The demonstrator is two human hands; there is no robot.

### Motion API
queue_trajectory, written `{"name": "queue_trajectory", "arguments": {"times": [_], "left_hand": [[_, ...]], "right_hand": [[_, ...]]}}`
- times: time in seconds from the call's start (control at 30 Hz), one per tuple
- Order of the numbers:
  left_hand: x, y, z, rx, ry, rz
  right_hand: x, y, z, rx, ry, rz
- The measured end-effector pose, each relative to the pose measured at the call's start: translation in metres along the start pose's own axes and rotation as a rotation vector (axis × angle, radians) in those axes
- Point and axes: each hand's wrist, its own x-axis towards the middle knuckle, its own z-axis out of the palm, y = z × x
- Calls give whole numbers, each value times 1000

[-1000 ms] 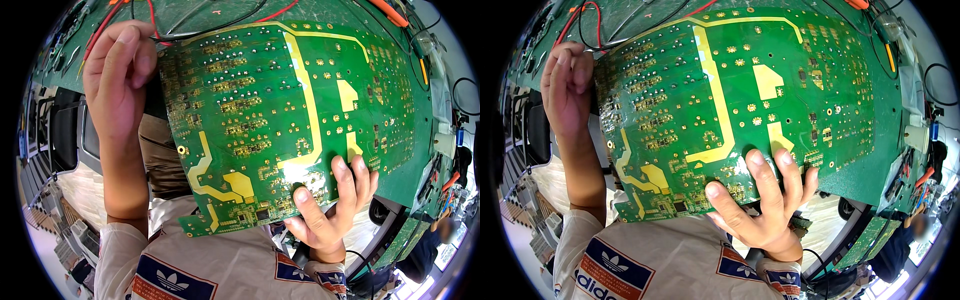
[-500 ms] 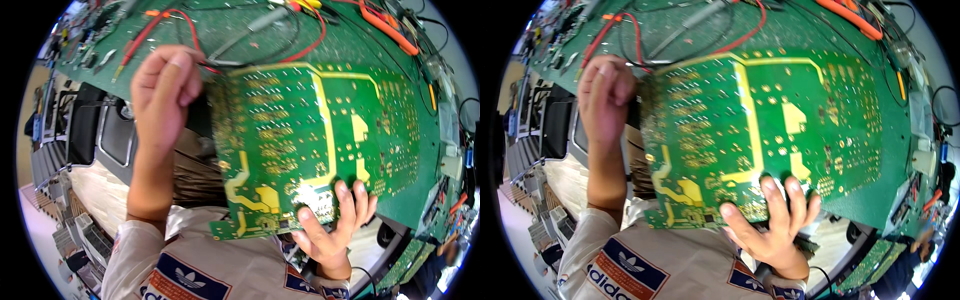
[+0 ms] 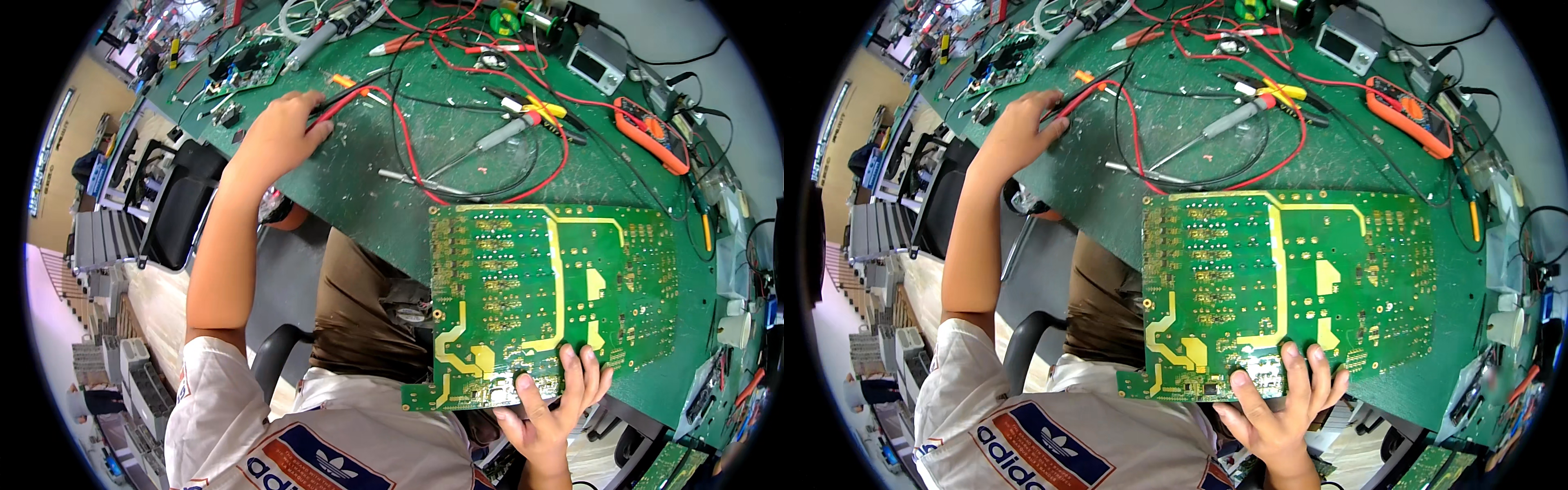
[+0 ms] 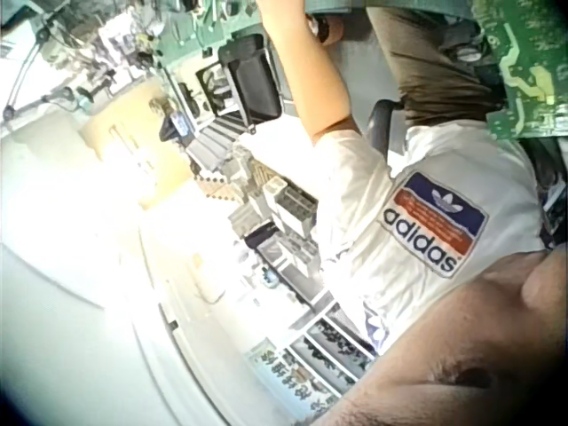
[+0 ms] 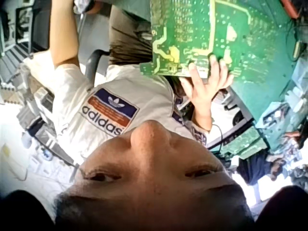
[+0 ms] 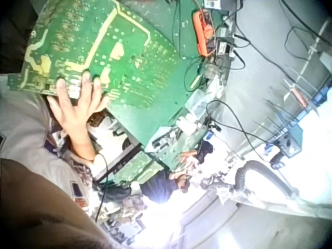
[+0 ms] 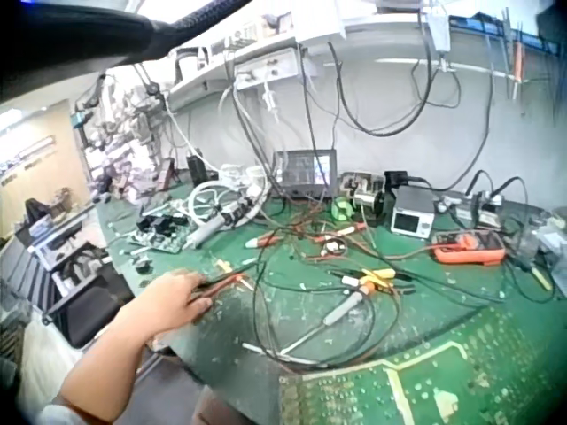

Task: The person uses multimeter probes to test various points on the back of a large green circuit board placed on a repair bench.

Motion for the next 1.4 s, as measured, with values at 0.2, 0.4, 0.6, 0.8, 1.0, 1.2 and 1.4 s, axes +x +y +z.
{"name": "queue_trajectory", "arguments": {"times": [0.2,0.4,0.6,0.8,1.0,1.2,1.4], "left_hand": [[42,-27,-10,-146,-326,-120],[62,-27,-12,-223,-516,-123],[74,-35,-10,-162,-687,-134],[51,-11,-55,-715,-552,-239],[15,95,-106,-1094,-319,-66],[8,192,-103,-1216,-341,192],[13,224,-99,-1400,-310,334]], "right_hand": [[8,-3,-7,115,26,55],[8,0,-15,340,157,100],[19,-14,-33,270,255,84],[46,-19,-52,395,379,-10],[99,-39,-58,830,202,-23],[156,-43,-59,901,11,179],[172,-23,-71,965,105,158]]}}
